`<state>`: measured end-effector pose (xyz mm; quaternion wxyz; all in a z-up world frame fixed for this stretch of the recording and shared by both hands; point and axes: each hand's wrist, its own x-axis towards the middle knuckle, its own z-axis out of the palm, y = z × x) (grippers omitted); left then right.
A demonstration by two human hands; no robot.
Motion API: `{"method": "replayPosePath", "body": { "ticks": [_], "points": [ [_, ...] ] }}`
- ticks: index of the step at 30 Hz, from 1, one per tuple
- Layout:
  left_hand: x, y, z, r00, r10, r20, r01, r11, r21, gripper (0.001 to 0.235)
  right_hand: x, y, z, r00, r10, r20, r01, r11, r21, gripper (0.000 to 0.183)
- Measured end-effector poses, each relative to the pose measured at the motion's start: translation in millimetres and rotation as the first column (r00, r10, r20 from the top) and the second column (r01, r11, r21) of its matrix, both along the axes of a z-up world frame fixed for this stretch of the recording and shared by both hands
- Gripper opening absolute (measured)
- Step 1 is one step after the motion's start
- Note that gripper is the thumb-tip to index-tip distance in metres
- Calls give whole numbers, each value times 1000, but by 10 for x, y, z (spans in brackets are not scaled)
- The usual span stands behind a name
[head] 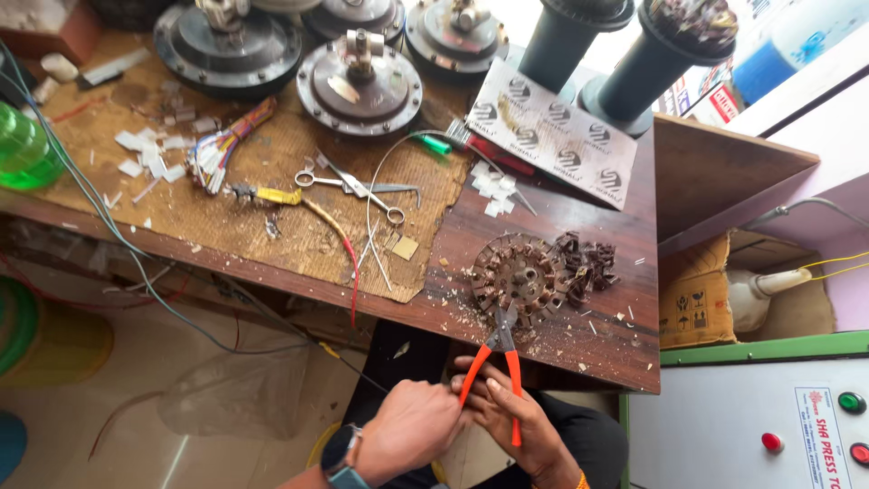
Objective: The person uses pliers to pull and cut copper wire from a circular metal rotor component. They repeatedly grip, twist, and cut the wire, accumulating a growing pile of removed copper on the workbench.
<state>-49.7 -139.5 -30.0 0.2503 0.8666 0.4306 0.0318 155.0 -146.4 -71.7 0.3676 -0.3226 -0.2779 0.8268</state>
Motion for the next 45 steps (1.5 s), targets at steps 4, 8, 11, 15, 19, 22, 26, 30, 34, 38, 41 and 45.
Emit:
{"method": "replayPosePath", "body": {
  "ticks": [4,8,11,15,19,22,26,30,34,38,41,45],
  "points": [
    [-146,199,633,979,56,194,-75,993,94,45,-38,23,-208,950,-17,-311,33,998,45,53],
    [-32,755,1006,981,93,169,-149,919,365,102,5,-84,-304,945,-47,-323,65,997,47,57],
    [252,1147,961,995,-25,101,-23,894,447,110,134,-87,-175,954,38,-297,-14,997,81,68],
    [590,1520,700,961,-269,62,195,821,537,83,267,-46,-34,989,117,89,-124,989,77,72],
    [743,1616,463,945,-309,107,193,791,580,61,327,-11,-95,983,139,118,-152,983,104,74],
    [734,1585,398,950,-287,124,151,769,621,58,329,-22,-224,990,132,55,-134,990,44,79],
    [748,1496,440,964,-235,126,126,818,561,63,265,-104,-367,993,118,-30,-118,993,-14,88],
    [783,1382,469,951,-178,252,16,844,536,66,263,-153,-419,998,44,-45,-47,997,-66,92],
    [739,1342,415,912,-206,354,-21,840,542,61,362,-157,-486,998,70,6,-69,992,-106,96],
    [729,1380,332,905,-216,366,-26,832,554,56,423,-111,-685,959,9,284,-40,994,106,75],
    [759,1399,293,918,-198,342,-23,837,547,51,435,-173,-824,683,-329,652,17,900,436,64],
    [767,1386,282,902,-196,385,-36,854,519,49,383,-379,-859,604,-455,654,215,883,416,71]
  ]
}}
